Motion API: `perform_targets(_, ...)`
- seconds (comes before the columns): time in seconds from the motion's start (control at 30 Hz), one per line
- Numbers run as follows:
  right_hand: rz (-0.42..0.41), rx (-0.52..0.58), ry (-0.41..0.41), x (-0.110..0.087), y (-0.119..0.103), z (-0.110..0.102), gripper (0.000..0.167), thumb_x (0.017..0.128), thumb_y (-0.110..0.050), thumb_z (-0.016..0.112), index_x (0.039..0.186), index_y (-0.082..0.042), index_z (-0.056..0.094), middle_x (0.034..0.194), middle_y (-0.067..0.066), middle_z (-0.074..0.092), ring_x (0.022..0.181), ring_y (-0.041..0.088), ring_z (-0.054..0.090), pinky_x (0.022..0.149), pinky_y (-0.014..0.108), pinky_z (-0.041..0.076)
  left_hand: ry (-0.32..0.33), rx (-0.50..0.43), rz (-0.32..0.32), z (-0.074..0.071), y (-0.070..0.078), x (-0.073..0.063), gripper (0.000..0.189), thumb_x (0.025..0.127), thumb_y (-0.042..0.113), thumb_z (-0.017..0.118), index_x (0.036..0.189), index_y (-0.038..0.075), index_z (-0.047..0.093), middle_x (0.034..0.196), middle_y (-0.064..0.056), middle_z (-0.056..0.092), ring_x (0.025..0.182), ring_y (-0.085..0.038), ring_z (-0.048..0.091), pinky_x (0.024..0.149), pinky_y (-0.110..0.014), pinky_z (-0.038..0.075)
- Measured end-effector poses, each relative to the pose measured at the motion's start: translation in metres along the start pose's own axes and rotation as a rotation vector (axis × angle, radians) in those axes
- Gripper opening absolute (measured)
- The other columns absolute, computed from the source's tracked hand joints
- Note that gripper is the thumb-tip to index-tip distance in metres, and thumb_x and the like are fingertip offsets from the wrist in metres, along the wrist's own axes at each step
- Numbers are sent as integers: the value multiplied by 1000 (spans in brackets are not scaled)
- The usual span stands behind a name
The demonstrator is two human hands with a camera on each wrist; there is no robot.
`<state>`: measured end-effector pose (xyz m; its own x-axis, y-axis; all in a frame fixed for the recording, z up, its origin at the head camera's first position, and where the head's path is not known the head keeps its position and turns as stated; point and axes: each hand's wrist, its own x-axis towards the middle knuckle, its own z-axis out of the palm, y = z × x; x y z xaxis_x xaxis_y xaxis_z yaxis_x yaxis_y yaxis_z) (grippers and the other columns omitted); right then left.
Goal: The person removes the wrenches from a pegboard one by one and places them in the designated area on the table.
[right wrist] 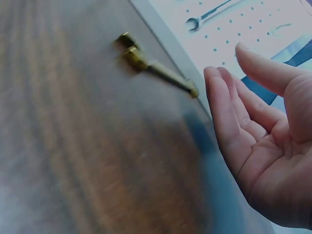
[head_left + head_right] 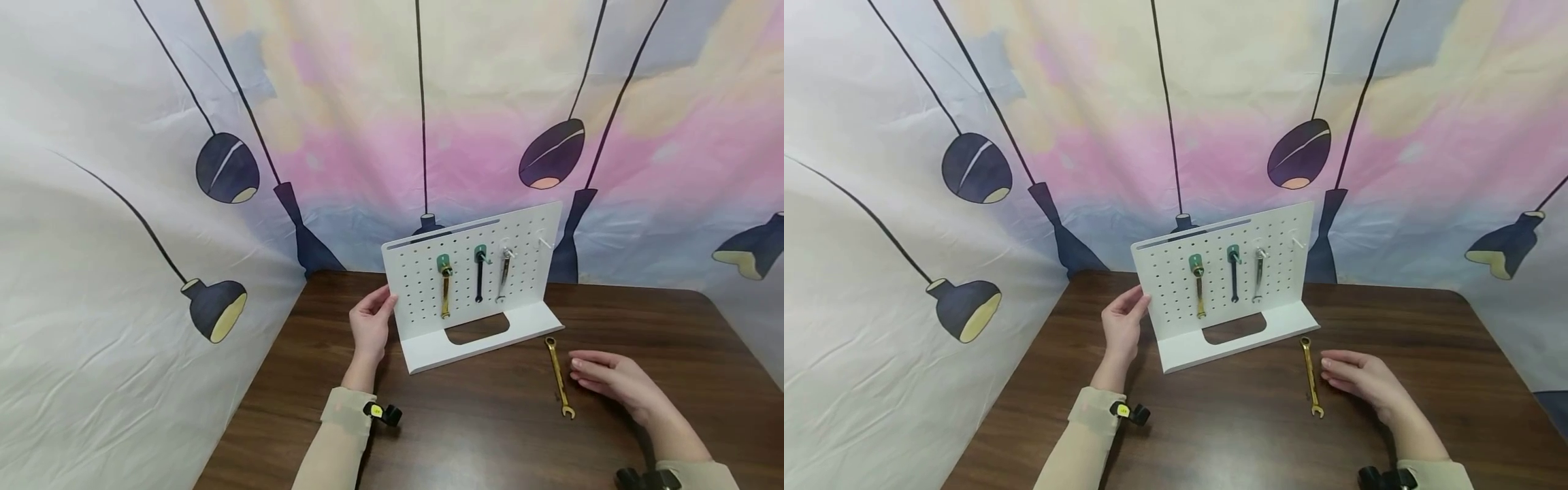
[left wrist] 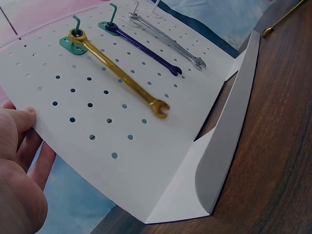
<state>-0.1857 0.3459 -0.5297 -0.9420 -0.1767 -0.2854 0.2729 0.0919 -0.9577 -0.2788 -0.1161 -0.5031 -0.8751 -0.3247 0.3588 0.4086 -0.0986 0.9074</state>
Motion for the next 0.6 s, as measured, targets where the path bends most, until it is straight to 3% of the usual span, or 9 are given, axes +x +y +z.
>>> perform_targets(0.23,-94,122,14,9,-13,3,33,108,-11,66,139,1,67,118,-3,75,103,11,75,90,28,61,-7,2,-9,-2,1,-4,24,93,5,84,117,1,81,101,-6,80,84,-13,68,73,-23,60)
perform_targets(0.47,-193,109,24,26,-25,23,40,108,-12,68,143,6,60,118,-1,75,105,11,75,91,28,60,-1,-2,-6,0,2,-5,25,92,3,85,116,0,81,101,-6,81,83,-12,69,70,-21,59)
perform_targets(0.6,-246,132,43,36,-31,38,27,107,-13,68,134,-12,70,117,-2,75,104,9,75,90,25,60,16,12,-9,0,2,-2,25,93,0,83,117,-2,81,100,-5,81,83,-10,68,70,-20,58)
